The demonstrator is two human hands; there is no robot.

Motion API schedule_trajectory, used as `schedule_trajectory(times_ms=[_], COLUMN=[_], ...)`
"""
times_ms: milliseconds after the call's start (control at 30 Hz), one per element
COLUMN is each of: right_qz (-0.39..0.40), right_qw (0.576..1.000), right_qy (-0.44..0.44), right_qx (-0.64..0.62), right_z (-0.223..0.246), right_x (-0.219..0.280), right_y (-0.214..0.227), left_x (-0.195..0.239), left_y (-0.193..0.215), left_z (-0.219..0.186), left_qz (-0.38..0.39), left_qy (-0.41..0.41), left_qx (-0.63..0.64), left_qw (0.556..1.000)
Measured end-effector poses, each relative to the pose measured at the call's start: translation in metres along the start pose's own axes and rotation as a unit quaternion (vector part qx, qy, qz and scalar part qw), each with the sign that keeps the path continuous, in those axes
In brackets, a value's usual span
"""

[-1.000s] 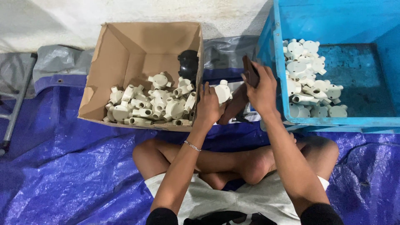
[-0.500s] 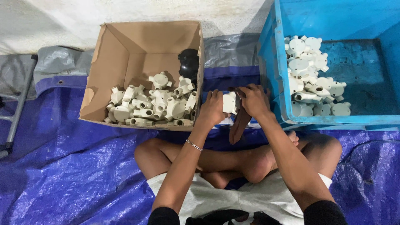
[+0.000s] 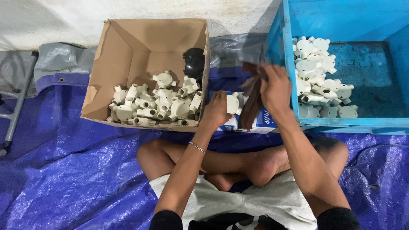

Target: The person sits on a blue tarp and cleans white plastic parts using a dark cloth. They pick up each part from a cardboard box, wipe it thoroughly, and place it into a blue plastic crate.

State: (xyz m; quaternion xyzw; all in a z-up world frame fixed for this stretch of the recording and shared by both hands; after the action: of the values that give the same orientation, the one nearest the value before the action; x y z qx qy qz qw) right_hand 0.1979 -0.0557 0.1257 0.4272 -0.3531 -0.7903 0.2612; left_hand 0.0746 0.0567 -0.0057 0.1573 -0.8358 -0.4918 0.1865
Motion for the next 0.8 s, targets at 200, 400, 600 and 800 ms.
schedule_trajectory(times_ms=[200,400,600,800], right_qz=[0.006,0.201,0.312,0.251], right_qw=[0.998,0.96,0.939,0.959], right_qy=[-0.004,-0.098,-0.031,0.037], right_qx=[-0.057,-0.17,-0.144,-0.122], right_z=[0.01,-0.018,0.038,0.041], right_x=[-0.01,0.049,0.033,0.01], right_y=[0.022,-0.065,-0.021,0.013], left_x=[-0.001,0.016,0.023,0.02], left_y=[0.006,0.048,0.084,0.097], left_z=[0.001,-0.017,-0.045,-0.076], left_qz=[-0.004,-0.071,-0.103,-0.091], left_qy=[0.049,0.057,0.013,-0.016], left_qx=[-0.019,-0.069,-0.073,-0.012], left_qw=[0.999,0.993,0.992,0.996])
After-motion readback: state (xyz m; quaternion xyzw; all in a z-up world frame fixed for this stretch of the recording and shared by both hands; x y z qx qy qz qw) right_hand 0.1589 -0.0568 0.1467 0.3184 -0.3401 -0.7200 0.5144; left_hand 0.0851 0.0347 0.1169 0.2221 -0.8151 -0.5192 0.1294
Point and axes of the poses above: each hand's wrist, its own x-axis away from the middle knuckle, its own y-axis out of the back of the hand, z = x × y, the point moved 9 cm from there along -x, towards the middle knuckle, and after that the axes turned 4 degrees about z, right-handed, at the moved point
